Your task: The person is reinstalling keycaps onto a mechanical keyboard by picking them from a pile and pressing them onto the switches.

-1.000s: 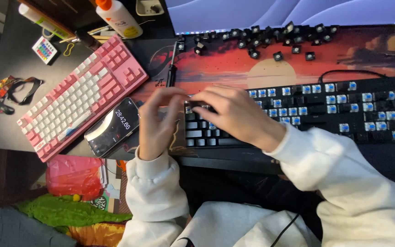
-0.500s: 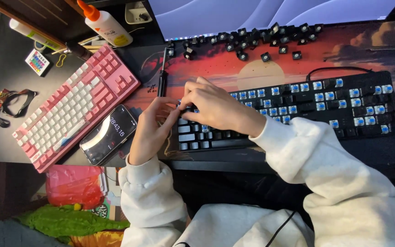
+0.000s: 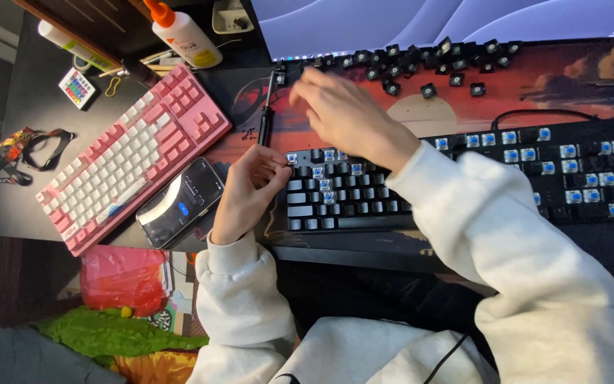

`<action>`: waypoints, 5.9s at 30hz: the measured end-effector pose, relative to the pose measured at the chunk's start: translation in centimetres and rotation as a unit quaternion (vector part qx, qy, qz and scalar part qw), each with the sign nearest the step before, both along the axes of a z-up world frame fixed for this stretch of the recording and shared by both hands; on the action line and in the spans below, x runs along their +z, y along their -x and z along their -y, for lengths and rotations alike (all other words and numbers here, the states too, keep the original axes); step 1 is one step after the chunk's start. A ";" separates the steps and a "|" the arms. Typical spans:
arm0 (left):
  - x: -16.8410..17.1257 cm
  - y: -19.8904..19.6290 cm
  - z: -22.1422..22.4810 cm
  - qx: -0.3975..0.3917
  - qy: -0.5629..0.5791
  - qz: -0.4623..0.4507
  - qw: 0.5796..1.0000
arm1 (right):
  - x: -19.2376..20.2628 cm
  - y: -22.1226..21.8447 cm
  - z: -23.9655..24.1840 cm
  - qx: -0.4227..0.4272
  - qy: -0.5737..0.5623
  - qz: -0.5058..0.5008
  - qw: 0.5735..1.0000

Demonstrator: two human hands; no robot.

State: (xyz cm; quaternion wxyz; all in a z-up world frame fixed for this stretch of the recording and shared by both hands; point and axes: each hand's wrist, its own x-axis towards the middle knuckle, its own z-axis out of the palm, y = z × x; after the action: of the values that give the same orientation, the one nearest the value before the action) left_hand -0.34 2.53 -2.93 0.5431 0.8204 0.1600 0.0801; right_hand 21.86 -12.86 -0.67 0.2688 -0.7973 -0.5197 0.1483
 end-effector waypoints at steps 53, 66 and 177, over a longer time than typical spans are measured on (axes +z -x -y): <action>1.3 -0.7 5.6 -0.088 0.040 0.187 0.978 | 4.7 5.0 10.7 0.133 -0.165 0.070 0.975; 2.5 -0.8 3.5 -0.088 -0.200 0.101 0.971 | -2.6 6.7 9.3 0.035 -0.100 0.087 0.991; -0.4 -0.3 4.7 -0.123 -0.183 0.037 0.975 | 4.1 4.0 11.7 0.051 -0.104 0.065 0.991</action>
State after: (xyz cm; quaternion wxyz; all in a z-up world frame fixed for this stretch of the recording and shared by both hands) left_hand -0.05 -2.15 -3.32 0.3948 0.9158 0.0198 0.0709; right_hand 17.83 -24.54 3.40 0.3078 -0.7456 -0.5885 0.0551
